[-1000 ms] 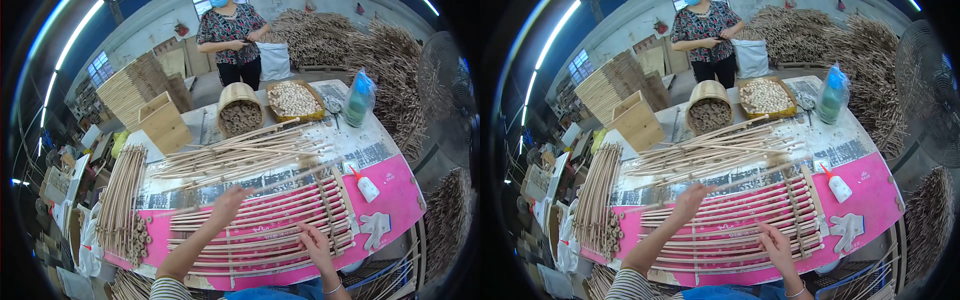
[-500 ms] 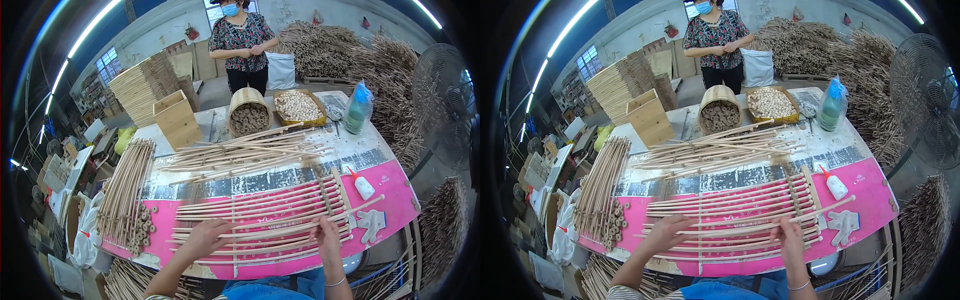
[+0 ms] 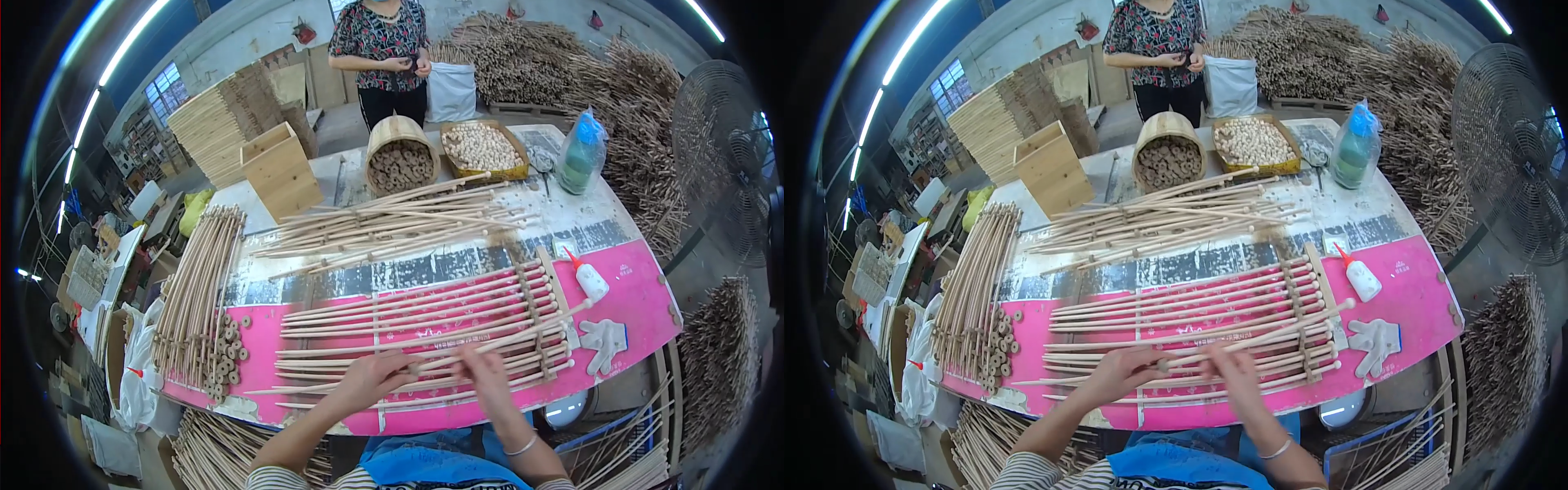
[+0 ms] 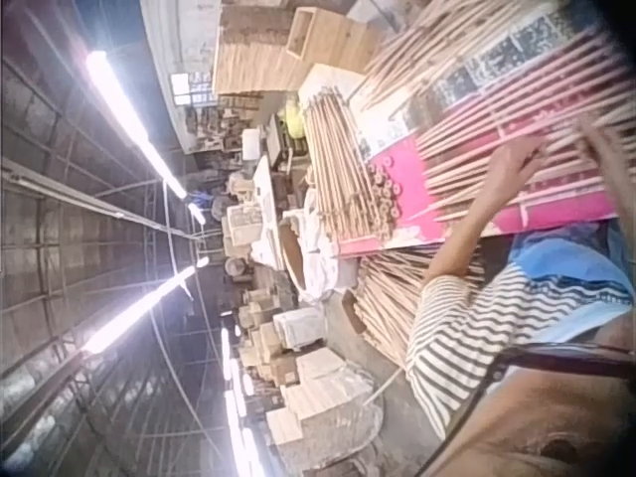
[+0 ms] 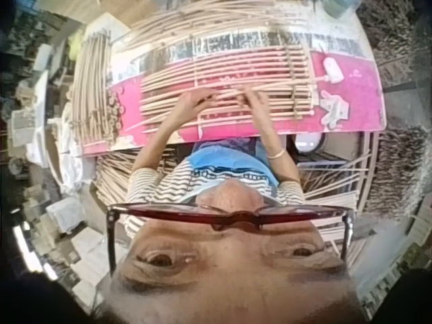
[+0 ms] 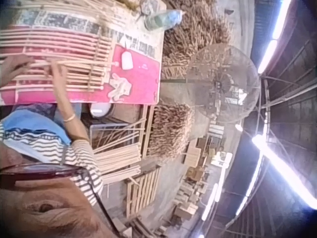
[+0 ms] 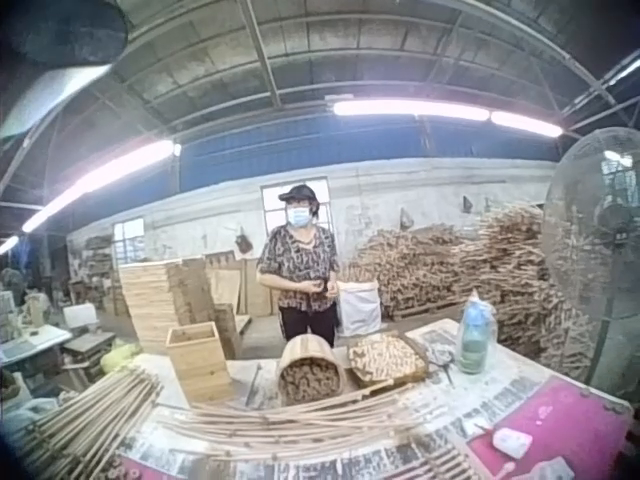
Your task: Applying glue to wooden dowels and assembling them into a grid-like frame structure.
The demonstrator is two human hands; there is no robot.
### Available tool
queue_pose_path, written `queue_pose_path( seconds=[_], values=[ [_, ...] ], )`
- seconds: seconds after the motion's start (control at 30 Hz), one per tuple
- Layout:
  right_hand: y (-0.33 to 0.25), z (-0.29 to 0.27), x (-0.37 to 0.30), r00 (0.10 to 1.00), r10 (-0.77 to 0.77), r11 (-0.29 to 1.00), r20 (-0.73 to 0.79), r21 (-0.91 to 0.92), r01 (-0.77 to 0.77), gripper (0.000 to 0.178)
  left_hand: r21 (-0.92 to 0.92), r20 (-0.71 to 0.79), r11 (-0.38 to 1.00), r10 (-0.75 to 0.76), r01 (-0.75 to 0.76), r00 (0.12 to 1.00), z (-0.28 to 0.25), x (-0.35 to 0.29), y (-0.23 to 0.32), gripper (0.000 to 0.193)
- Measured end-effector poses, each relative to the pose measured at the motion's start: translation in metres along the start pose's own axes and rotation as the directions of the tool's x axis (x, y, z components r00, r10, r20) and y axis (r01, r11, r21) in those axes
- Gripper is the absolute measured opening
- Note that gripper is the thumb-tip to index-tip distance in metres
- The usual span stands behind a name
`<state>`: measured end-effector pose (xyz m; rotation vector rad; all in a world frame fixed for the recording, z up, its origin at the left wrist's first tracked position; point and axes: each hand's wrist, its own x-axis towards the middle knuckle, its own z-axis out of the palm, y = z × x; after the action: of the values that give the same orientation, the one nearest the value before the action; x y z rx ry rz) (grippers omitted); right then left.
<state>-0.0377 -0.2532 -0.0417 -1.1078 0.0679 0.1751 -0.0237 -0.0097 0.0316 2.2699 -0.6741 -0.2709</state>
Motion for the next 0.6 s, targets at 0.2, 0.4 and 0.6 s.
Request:
queue_pose_path(
  seconds=[0.2, 0.4, 0.6],
  values=[
    [0.001, 0.014, -0.006, 0.992, -0.001, 1.0, 0.125, 0.007, 0.0, 0.032, -0.055, -0.148, 0.998, 0.033, -0.042, 0.988, 0.035, 0.004, 0.01, 0.07],
    [0.02, 0.013, -0.01, 0.945, 0.106, 0.993, 0.308, -0.075, -0.087, 0.04, -0.204, -0.079, 0.975, -0.104, 0.086, 0.991, 0.032, -0.007, 0.011, 0.073],
    [-0.007, 0.005, 0.0, 0.979, -0.021, 1.0, 0.202, -0.012, 0.024, 0.034, -0.347, -0.083, 0.916, -0.243, 0.201, 0.966, 0.011, -0.038, 0.016, 0.06]
  ],
)
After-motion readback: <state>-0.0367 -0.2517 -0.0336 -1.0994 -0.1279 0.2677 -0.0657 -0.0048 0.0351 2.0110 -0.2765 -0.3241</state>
